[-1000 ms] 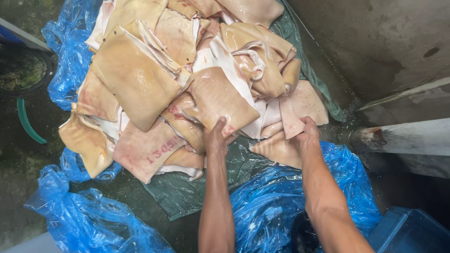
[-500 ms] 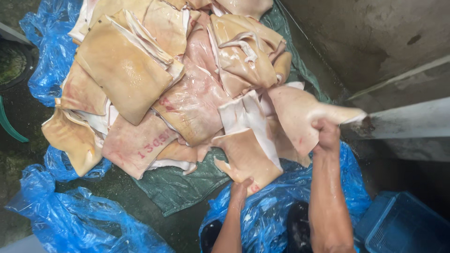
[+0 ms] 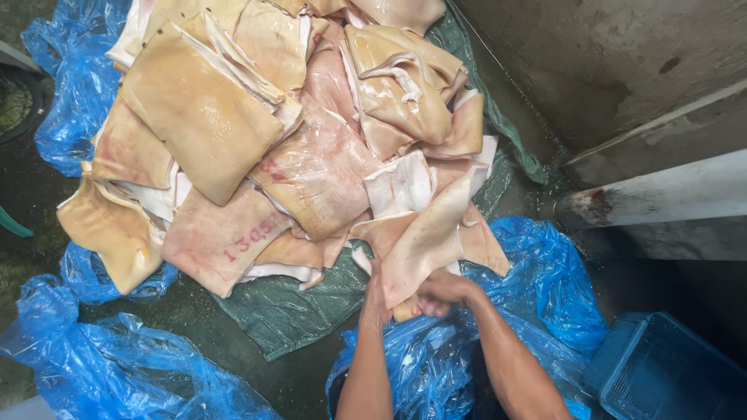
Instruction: The person washes multiple animal skins by hand in a green bucket of water, then places them into a blue basket. The skins are handled one at a time, rinsed, and transferred to the basket.
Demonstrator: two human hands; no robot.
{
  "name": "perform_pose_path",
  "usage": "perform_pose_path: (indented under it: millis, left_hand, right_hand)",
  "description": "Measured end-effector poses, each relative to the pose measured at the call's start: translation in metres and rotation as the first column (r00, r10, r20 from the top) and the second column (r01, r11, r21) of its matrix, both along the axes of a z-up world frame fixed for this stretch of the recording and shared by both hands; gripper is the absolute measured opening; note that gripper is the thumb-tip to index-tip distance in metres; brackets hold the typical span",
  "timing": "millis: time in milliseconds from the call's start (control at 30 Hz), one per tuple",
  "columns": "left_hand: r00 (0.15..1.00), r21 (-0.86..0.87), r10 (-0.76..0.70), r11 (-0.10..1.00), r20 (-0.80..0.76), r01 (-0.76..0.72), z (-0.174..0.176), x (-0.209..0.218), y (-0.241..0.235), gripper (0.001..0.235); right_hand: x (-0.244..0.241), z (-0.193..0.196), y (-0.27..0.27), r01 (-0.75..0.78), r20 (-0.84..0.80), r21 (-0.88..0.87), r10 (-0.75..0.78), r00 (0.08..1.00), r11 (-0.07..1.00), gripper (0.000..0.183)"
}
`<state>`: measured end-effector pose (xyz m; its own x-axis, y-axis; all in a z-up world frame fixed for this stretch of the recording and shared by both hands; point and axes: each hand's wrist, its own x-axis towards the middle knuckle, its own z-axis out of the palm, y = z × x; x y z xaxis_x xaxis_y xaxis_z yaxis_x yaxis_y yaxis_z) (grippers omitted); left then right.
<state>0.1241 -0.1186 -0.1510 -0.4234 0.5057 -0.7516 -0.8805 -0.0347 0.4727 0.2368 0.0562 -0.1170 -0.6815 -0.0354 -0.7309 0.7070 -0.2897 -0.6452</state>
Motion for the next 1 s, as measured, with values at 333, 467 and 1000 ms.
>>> perform_pose_path:
  millis: [333,467,1000]
  left_hand:
    - [0.792,-0.635,-0.433,0.769,-0.431,0.075,0.026,-0.008,0.036,0.111]
    - [0.808,-0.368,-0.293,0.924,-0.511,0.102,0.033,-0.013,0.036,0.083]
    - [0.982,-0.114,-0.16,0.982,-0.103,0.148,0.026,-0.032,0.007,0.063]
  right_hand:
    - [-0.013,-0.004,0.143,0.691,-0.337,0.398,-0.604,0.722,0.604,0.05]
    - [-0.016,-0.002,0.117,0.668,-0.171,-0.013,-0.66,0.731,0.744,0.075]
    - [0.016,0.054,0.094,0.781,-0.335,-0.29,-0.823,0.458,0.553,0.093]
